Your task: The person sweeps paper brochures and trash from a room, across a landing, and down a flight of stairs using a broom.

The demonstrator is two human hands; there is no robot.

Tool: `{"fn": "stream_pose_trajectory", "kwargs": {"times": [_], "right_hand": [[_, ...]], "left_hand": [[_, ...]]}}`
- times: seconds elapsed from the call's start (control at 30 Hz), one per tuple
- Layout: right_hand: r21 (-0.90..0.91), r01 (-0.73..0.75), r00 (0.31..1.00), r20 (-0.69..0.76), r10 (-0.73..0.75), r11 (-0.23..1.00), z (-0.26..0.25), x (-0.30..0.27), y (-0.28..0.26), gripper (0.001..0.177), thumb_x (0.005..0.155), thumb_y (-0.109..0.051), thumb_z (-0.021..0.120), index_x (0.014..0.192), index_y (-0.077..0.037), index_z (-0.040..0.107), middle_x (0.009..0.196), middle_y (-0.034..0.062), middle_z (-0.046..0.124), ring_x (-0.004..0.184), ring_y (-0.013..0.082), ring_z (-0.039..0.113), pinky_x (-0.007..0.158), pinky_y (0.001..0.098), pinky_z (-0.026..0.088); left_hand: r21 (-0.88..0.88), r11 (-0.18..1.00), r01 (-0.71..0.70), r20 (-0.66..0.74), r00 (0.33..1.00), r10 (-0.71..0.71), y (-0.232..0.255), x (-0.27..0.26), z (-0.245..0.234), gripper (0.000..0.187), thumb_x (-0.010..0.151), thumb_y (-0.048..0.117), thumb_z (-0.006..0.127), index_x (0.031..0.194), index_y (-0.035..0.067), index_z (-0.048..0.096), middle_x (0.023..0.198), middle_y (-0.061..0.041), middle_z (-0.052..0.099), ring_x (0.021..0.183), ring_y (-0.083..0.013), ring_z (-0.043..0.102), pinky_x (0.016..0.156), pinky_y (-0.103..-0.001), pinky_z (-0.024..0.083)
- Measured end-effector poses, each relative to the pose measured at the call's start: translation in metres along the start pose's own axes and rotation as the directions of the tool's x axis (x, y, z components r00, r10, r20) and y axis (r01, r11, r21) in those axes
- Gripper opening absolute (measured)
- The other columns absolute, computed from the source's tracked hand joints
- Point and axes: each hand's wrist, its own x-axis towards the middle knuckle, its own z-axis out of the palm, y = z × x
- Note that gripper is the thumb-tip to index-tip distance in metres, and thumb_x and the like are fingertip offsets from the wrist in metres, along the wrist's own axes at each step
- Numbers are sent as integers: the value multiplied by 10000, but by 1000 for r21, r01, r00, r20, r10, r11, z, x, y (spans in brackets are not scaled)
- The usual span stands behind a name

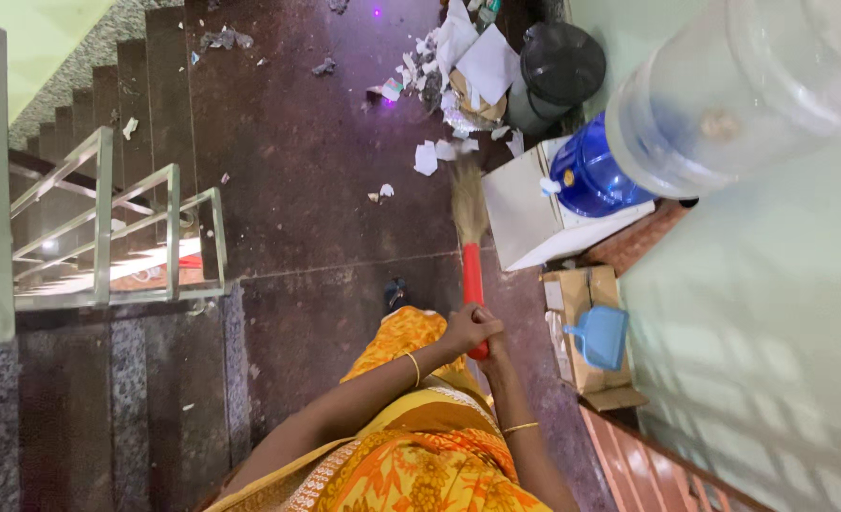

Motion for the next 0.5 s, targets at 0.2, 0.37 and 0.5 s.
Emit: {"fn": "stream_pose_trajectory", "kwargs": {"times": [0.2, 0.37, 0.5], "right_hand": [[-21, -209, 973, -109, 206, 978, 30, 64, -41, 330, 928, -320, 574, 1105, -57, 667, 1027, 84, 711, 892, 190, 703, 805, 349, 587], [51, -351, 936, 7, 351, 935, 46, 117, -75, 345, 947, -321, 619, 1147, -43, 661, 1081, 114, 707, 938, 216, 688, 861, 355, 569], [100, -244, 963, 146, 228, 965, 41, 132, -105, 302, 997, -246, 608, 1195, -20, 641, 1118, 107, 684, 1006, 195, 678, 885, 316, 559]], "left_hand": [[37, 964, 265, 4, 964, -265, -2, 87, -23, 500, 731, 467, 822, 925, 40, 649, 897, -125, 711, 816, -219, 663, 772, -371, 556], [130, 934, 333, -103, 941, -322, 40, 125, -35, 561, 708, 516, 826, 980, 62, 640, 943, -144, 671, 938, -295, 631, 874, -413, 516], [139, 952, 272, -139, 957, -253, 94, 131, -41, 743, 680, 537, 854, 1174, 65, 560, 1176, -242, 490, 1032, -352, 593, 933, -426, 516]]}}
